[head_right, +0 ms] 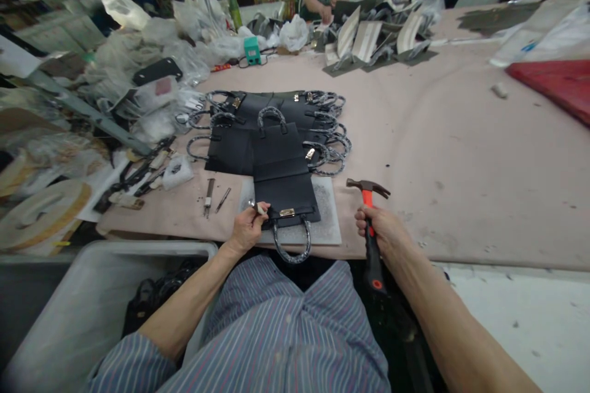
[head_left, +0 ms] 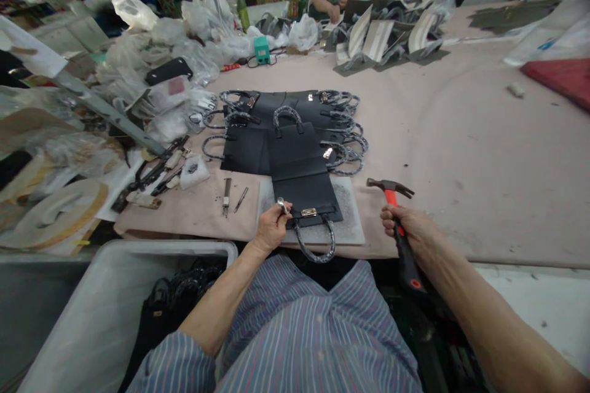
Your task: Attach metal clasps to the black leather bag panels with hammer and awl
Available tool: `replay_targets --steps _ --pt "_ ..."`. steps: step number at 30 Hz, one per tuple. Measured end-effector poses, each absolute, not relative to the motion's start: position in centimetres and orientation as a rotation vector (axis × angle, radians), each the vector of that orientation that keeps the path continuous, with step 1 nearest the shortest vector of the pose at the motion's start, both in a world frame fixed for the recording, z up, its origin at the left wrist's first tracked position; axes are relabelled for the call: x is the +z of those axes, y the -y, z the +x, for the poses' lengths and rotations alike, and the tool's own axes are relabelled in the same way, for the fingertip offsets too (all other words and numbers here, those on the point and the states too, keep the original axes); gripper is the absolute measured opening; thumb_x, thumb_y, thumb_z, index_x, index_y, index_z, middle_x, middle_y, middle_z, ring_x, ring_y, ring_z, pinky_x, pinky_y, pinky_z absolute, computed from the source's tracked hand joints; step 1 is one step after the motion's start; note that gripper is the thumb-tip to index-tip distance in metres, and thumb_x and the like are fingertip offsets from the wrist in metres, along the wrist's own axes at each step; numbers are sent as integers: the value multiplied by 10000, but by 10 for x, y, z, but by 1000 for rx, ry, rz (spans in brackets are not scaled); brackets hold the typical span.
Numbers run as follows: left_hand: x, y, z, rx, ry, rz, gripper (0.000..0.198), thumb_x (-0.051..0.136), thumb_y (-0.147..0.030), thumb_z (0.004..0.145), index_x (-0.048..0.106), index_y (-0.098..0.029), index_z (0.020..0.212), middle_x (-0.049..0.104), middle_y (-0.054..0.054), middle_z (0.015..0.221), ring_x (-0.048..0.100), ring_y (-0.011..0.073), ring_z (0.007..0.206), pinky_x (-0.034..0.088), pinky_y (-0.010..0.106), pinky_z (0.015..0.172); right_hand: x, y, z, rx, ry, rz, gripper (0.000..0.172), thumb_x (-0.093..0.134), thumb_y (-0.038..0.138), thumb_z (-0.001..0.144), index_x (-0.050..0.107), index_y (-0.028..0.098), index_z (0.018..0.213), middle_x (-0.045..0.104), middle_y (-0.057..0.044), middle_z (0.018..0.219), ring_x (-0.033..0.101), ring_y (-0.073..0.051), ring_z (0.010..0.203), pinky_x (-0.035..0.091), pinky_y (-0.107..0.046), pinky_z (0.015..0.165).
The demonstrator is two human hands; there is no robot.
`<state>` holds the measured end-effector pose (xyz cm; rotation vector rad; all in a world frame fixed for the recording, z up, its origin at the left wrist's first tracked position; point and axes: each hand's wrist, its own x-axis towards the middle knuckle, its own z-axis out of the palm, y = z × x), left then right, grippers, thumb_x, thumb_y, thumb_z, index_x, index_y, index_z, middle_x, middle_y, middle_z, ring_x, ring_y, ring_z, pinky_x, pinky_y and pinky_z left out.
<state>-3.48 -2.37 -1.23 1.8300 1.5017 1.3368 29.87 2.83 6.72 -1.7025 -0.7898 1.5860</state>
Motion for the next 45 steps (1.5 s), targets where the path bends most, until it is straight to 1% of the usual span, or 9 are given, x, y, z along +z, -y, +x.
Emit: replay_targets --steps 6,12,18,22,25,30,35,40,45 --pt "-8 24 -34 1310 -1494 1838 169 572 -171 905 675 -207 1034 774 79 1051 747 216 988 599 337 905 132 -3 251 1319 1341 -1254 336 513 570 973 532 254 1085 504 65 668 498 -115 494 425 -231 468" --pt "-6 25 -33 1302 -1491 1881 202 560 -144 902 674 -204 1057 775 72 1050 748 206 978 602 323 890 164 8 226 819 2178 -1395 279 473 412 965 453 242 745 424 54 511 381 -123 446 224 -271 481" --pt "-8 24 -34 1322 -1471 1886 197 563 -137 908 677 -199 1056 770 75 1053 744 201 987 599 324 912 188 18 211 379 2058 -1176 264 382 394 1041 494 233 863 509 33 596 459 -127 476 298 -265 496" --pt "-13 23 -34 1285 -1516 1899 180 579 -126 891 685 -210 1009 770 60 970 748 204 913 609 319 854 182 16 209 225 2427 -1077 284 371 301 1040 490 220 795 514 23 564 377 -116 434 186 -288 475" --pt "-17 22 -34 1278 -1510 1917 195 580 -118 885 684 -213 1020 770 63 985 749 212 930 612 328 860 192 10 211 199 2524 -1129 286 419 339 1038 480 225 783 499 33 549 330 -112 423 149 -298 477" --pt "-18 23 -34 1316 -1456 1930 230 562 -137 917 668 -206 1110 763 84 1081 741 219 1027 603 361 954 198 11 208 283 1997 -1113 261 367 369 1051 466 237 849 484 38 614 403 -118 475 287 -275 483" --pt "-21 21 -35 1323 -1455 1963 251 566 -132 911 670 -211 1126 760 90 1120 723 242 1115 535 457 1098 192 15 211 349 2447 -1240 259 440 340 1006 452 234 771 434 47 544 316 -114 439 177 -302 476" --pt "-19 22 -35 1329 -1424 1926 221 557 -121 916 670 -199 1090 749 108 1184 671 261 1243 499 487 1144 220 16 212 400 1855 -1212 285 410 434 1042 462 243 837 474 48 613 404 -117 488 303 -269 507" --pt "-17 22 -35 1335 -1440 1878 204 569 -145 910 670 -215 1073 754 101 1149 690 260 1206 507 491 1137 156 0 245 602 1992 -1528 363 434 499 960 437 249 697 470 43 536 425 -135 474 290 -266 495"
